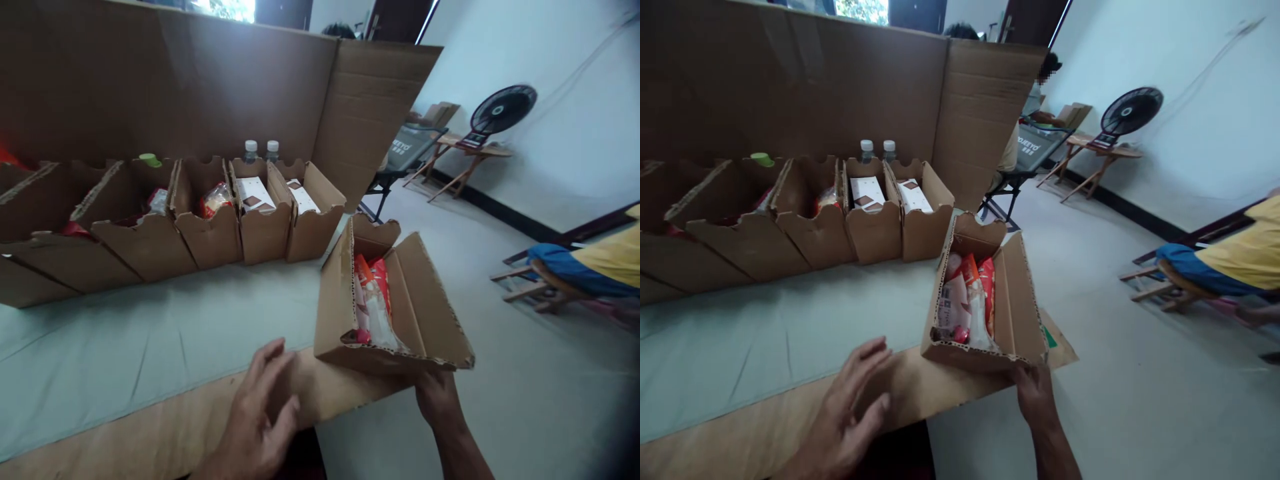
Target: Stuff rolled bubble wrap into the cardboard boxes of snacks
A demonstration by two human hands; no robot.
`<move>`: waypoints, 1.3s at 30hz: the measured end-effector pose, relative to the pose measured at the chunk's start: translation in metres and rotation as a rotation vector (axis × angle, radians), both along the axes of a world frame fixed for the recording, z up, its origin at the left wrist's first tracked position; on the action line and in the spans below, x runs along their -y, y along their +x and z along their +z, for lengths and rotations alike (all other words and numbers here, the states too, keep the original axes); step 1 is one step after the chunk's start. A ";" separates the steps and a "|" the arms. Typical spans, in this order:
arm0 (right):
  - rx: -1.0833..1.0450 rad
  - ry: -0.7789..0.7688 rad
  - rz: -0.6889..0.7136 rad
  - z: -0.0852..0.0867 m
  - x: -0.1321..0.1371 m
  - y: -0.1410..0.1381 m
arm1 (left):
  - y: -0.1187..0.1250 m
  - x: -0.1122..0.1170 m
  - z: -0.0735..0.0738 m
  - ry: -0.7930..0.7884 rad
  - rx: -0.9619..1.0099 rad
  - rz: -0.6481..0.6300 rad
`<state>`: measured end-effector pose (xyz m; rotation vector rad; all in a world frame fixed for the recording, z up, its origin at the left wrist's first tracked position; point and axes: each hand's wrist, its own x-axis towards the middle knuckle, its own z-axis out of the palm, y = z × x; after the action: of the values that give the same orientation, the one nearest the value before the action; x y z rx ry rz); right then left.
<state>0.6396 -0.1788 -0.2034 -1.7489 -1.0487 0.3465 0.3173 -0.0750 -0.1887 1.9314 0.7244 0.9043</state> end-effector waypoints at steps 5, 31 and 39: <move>0.015 -0.110 -0.043 -0.013 0.019 -0.042 | 0.018 -0.023 0.020 -0.038 -0.113 -0.118; -0.185 -0.045 0.188 0.037 -0.171 0.118 | 0.027 -0.066 -0.012 0.428 -0.601 -0.197; -0.172 -0.036 0.289 0.041 -0.228 0.132 | 0.032 -0.065 -0.017 0.497 -0.598 -0.167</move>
<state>0.7711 0.0497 -0.1622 -1.5677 -1.1756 0.6876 0.3496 -0.0095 -0.2056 2.7147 0.6939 0.4129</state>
